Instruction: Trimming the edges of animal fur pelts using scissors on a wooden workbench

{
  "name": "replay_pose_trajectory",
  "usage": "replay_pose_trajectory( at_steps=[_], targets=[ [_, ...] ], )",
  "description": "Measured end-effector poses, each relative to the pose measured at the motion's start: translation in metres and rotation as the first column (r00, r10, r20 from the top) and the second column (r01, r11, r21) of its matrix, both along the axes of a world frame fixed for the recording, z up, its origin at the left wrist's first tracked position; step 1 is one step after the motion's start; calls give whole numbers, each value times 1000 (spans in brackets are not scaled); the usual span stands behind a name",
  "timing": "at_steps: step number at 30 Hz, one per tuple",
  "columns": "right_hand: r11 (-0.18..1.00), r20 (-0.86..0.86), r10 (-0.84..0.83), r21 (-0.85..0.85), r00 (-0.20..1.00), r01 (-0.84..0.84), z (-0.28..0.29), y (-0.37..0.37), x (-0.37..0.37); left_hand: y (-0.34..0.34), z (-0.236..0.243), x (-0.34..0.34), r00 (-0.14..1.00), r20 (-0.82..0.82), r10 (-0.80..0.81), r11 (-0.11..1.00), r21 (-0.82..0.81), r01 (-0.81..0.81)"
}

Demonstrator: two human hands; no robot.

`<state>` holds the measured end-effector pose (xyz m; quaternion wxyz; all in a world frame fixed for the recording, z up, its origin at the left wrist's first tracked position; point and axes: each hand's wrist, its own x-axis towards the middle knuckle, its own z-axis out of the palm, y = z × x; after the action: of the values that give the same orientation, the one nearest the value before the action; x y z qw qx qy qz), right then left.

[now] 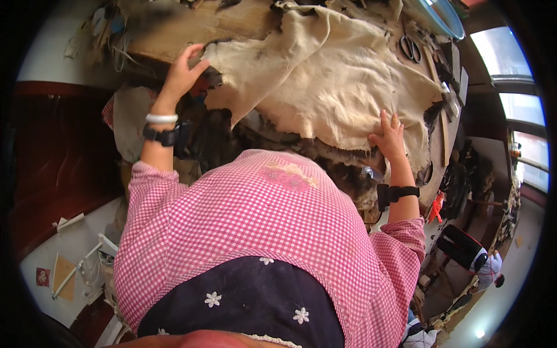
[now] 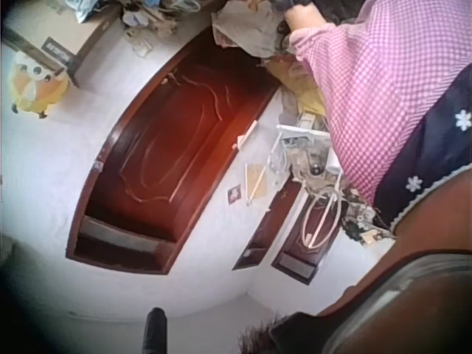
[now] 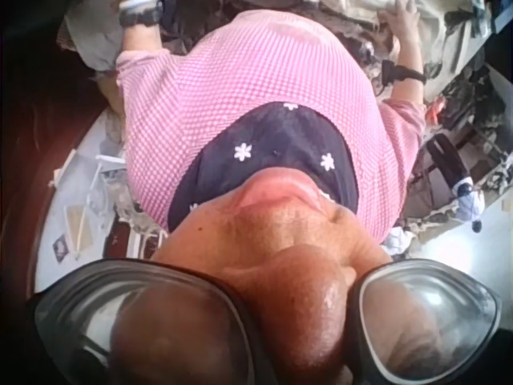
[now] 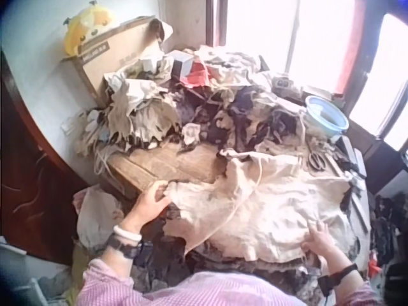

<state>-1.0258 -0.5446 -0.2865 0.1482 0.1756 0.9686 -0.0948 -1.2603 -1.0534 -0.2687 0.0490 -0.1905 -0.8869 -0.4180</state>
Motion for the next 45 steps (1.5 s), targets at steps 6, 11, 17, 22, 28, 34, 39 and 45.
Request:
replay_pose_trajectory(
  at_steps=[6,11,17,22,28,34,39,45],
  targets=[
    [999,-41,33,32,999,-32,-7,3,2,43,-46,-8,994,-82,-71,969,-240,50],
    [998,-103,40,49,994,-35,-18,6,10,45,-5,20,991,-73,-111,968,-234,91],
    [1000,-152,-16,3,988,17,-22,4,18,14,48,51,765,437,-473,811,-122,572],
    [1000,-158,-21,-14,987,19,-22,4,18,49,31,25,950,130,-285,958,16,285],
    [1000,-195,0,-11,981,-2,-26,4,21,148,21,-1,839,481,-254,957,253,144],
    [1000,-241,-19,-26,970,13,-31,6,30,168,22,40,519,641,-565,792,599,121],
    [1000,-235,-17,-5,972,16,-20,0,26,158,8,62,349,679,-646,645,730,-225],
    [988,-399,146,10,905,-155,24,-38,-5,174,26,77,83,675,-733,519,634,-573]
  ],
)
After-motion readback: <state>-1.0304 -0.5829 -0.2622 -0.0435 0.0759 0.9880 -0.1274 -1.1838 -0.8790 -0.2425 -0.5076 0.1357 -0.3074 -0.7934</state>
